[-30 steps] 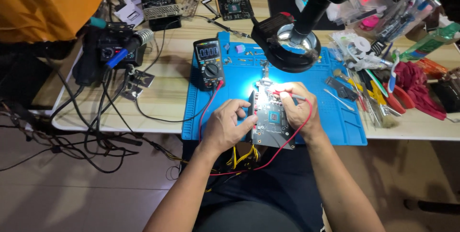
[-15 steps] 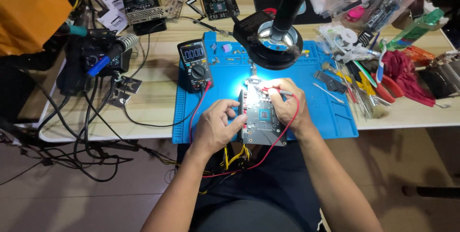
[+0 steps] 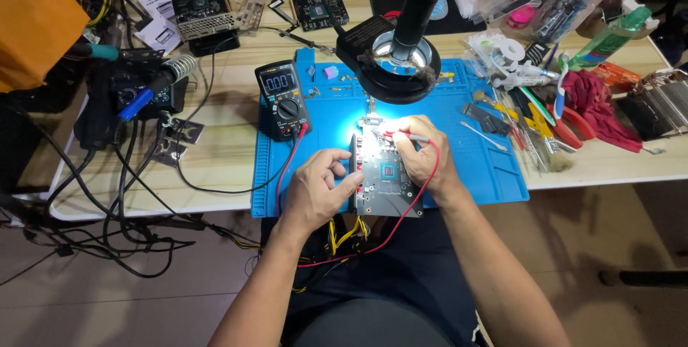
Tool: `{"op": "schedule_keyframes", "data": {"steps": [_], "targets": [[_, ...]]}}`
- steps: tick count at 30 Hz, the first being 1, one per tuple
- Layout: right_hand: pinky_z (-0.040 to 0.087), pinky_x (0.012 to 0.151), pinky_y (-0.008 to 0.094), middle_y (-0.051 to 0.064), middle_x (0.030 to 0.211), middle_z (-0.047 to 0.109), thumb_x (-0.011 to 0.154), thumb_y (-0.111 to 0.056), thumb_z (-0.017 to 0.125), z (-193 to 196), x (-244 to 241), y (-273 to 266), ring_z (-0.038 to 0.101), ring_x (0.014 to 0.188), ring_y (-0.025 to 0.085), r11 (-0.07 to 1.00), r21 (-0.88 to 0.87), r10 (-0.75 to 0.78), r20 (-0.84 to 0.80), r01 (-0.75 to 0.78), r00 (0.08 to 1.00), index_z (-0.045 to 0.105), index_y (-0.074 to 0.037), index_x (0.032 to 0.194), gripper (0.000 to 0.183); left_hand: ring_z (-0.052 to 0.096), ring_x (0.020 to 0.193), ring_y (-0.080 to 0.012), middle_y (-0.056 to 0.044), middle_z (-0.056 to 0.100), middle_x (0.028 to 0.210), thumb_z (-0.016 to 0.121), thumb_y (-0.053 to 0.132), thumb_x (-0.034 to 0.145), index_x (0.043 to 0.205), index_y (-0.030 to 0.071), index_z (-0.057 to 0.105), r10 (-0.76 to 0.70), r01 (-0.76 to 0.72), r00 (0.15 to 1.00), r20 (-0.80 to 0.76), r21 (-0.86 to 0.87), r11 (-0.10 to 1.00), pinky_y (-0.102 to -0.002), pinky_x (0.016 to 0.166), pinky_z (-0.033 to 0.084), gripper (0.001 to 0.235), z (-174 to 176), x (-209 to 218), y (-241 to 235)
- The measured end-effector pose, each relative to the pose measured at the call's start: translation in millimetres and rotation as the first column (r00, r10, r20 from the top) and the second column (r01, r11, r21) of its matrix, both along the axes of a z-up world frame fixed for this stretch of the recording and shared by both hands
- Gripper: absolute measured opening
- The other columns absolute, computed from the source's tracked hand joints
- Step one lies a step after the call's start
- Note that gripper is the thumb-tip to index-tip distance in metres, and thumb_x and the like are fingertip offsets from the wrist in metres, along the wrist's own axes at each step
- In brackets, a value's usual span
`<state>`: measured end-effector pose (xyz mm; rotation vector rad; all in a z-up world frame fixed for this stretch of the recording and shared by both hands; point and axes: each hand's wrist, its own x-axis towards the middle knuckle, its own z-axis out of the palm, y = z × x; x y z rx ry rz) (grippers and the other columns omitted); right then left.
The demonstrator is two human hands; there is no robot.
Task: Testing and diagnosing a circuit board using a digital multimeter and probes under a microscope
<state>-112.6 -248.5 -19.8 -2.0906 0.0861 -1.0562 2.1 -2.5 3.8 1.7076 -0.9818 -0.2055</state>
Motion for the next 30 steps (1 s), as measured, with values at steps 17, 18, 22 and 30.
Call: {"op": "schedule_keyframes", "data": {"steps": [17, 18, 22, 30], "targets": [[0.060, 0.094, 0.048, 0.022, 0.104, 0.078, 0.102, -0.005, 0.074, -2.2, -1.4, -2.3, 0.075, 0.103, 0.042, 1.000, 0.016, 0.001, -0.024, -0.001, 1.000, 0.070, 0.000, 0.100, 0.007, 0.068, 0.061, -0.0223, -0.012, 0.076, 0.089, 0.090, 0.043, 0.089, 0.123, 0.008, 0.079, 0.010, -0.010, 1.000, 0.025, -0.001, 1.000, -0.035, 0.059, 0.056, 0.049, -2.4, -0.4, -0.2], [0.060, 0.094, 0.048, 0.022, 0.104, 0.078, 0.102, -0.005, 0.074, 0.4, -2.2, -0.5, 0.075, 0.103, 0.042, 1.000, 0.016, 0.001, -0.025, -0.001, 1.000, 0.070, 0.000, 0.100, 0.007, 0.068, 0.061, -0.0223, -0.012, 0.076, 0.089, 0.090, 0.043, 0.089, 0.123, 0.008, 0.079, 0.010, -0.010, 1.000, 0.024, -0.001, 1.000, -0.035, 0.059, 0.056, 0.049, -2.6, 0.0, -0.4], [0.060, 0.094, 0.049, 0.021, 0.105, 0.077, 0.103, -0.006, 0.073, 9.1, -3.8, 5.6, 0.075, 0.103, 0.042, 1.000, 0.025, -0.009, -0.049, 0.010, 0.999, 0.071, -0.001, 0.102, 0.006, 0.067, 0.059, -0.0216, -0.011, 0.076, 0.089, 0.090, 0.044, 0.089, 0.123, 0.008, 0.079, 0.002, -0.002, 1.000, 0.019, -0.010, 1.000, -0.034, 0.058, 0.055, 0.050, -3.2, 0.7, -0.2], [0.060, 0.093, 0.049, 0.022, 0.104, 0.075, 0.104, -0.006, 0.073, 8.1, -4.1, 6.8, 0.075, 0.101, 0.042, 0.999, 0.038, -0.017, -0.058, 0.019, 0.998, 0.070, 0.000, 0.102, 0.007, 0.066, 0.058, -0.0216, -0.012, 0.075, 0.088, 0.090, 0.044, 0.090, 0.122, 0.007, 0.079, 0.005, -0.005, 1.000, 0.027, -0.021, 1.000, -0.034, 0.057, 0.055, 0.050, -5.7, 2.1, -1.5]]}}
